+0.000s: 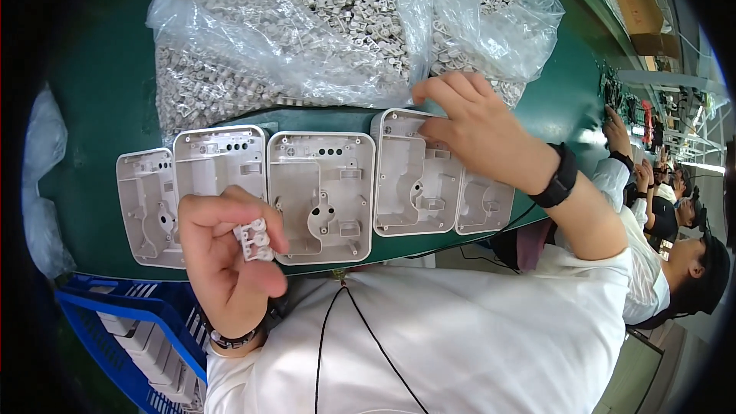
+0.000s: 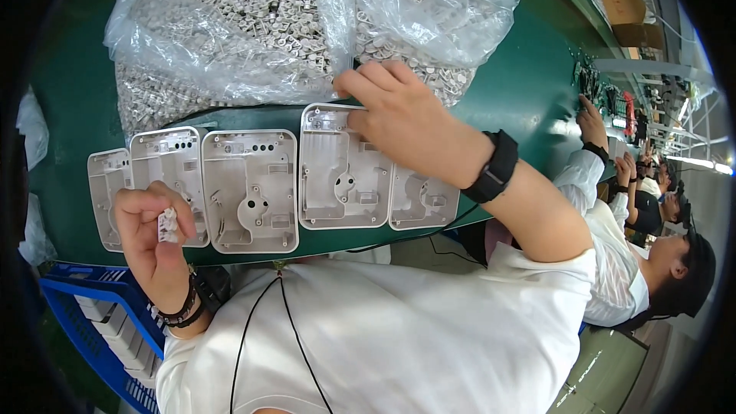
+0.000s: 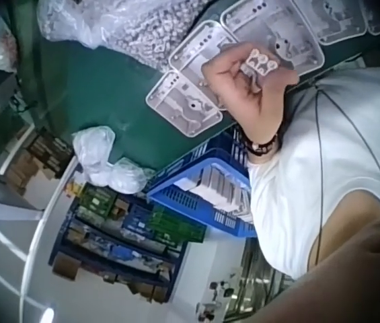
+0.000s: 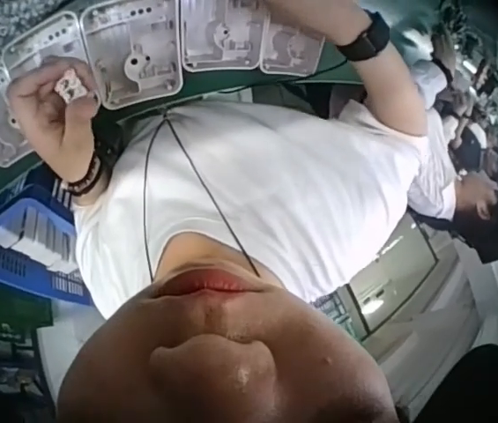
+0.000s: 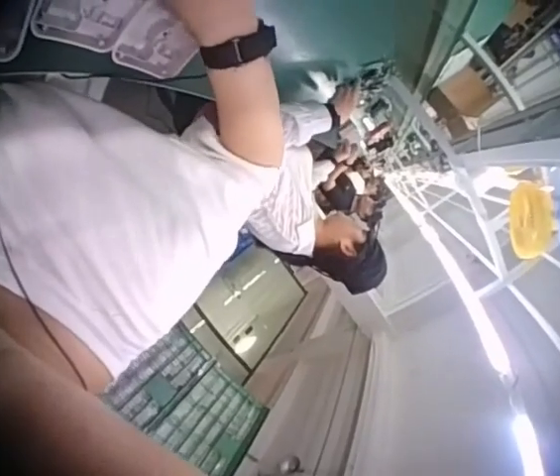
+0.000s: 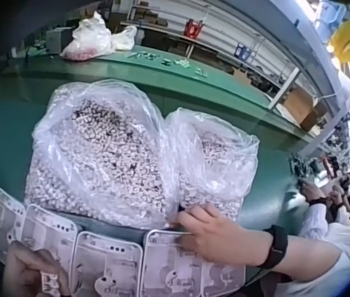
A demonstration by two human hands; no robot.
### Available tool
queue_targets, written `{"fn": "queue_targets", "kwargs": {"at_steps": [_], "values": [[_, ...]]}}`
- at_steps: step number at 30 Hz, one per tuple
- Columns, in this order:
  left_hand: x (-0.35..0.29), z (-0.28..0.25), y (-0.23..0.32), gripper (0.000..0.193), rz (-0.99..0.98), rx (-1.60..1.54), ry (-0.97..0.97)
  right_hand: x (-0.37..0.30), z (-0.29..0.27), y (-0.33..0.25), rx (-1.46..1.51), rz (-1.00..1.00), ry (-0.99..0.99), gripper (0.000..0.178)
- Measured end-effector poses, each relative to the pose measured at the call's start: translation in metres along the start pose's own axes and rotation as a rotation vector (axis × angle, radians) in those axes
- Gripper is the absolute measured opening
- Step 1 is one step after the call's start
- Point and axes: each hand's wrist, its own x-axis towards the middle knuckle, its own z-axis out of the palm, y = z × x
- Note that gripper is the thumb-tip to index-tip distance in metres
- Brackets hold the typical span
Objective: The person takes white plastic housings from a blue crate and places them on a table. They then pick up small white components from bags and press them into the housings before returning the housings to the blue crate.
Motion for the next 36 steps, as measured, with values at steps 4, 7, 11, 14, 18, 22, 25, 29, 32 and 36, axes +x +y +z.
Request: {"fn": "queue_targets", "kwargs": {"at_steps": [4, 7, 11, 14, 18, 22, 25, 29, 32, 36], "values": [[0.004, 0.009, 0.006, 0.041, 0.086, 0.261, 0.024, -0.009, -0.014, 0.011, 0.113, -0.040, 0.071, 0.017], [0.011, 0.013, 0.010, 0.038, 0.153, 0.439, -0.066, -0.011, -0.033, 0.005, 0.241, -0.003, 0.209, 0.024], [0.012, 0.039, 0.023, 0.032, 0.117, 0.427, -0.032, -0.003, -0.062, -0.045, 0.354, -0.073, 0.397, 0.026], [0.017, 0.048, 0.035, 0.029, 0.131, 0.407, -0.052, -0.006, -0.076, -0.068, 0.428, -0.160, 0.550, 0.025], [0.025, 0.057, 0.063, 0.024, 0.201, 0.550, -0.191, -0.009, -0.087, -0.076, 0.313, -0.261, 0.748, 0.022], [0.032, 0.065, 0.091, 0.022, 0.197, 0.716, -0.270, -0.007, -0.096, -0.075, 0.179, -0.268, 0.819, 0.020], [0.037, 0.062, 0.104, 0.021, 0.216, 0.788, -0.228, 0.004, -0.106, -0.079, 0.116, -0.263, 0.883, 0.018], [0.047, 0.045, 0.114, 0.019, 0.178, 0.816, -0.222, 0.023, -0.128, -0.085, 0.154, -0.207, 0.744, 0.014], [0.055, 0.031, 0.117, 0.019, 0.163, 0.805, -0.215, 0.032, -0.143, -0.092, 0.173, -0.095, 0.689, 0.008], [0.050, 0.012, 0.118, 0.019, 0.180, 0.945, -0.151, 0.067, -0.076, -0.062, 0.173, -0.225, 0.541, 0.010]]}}
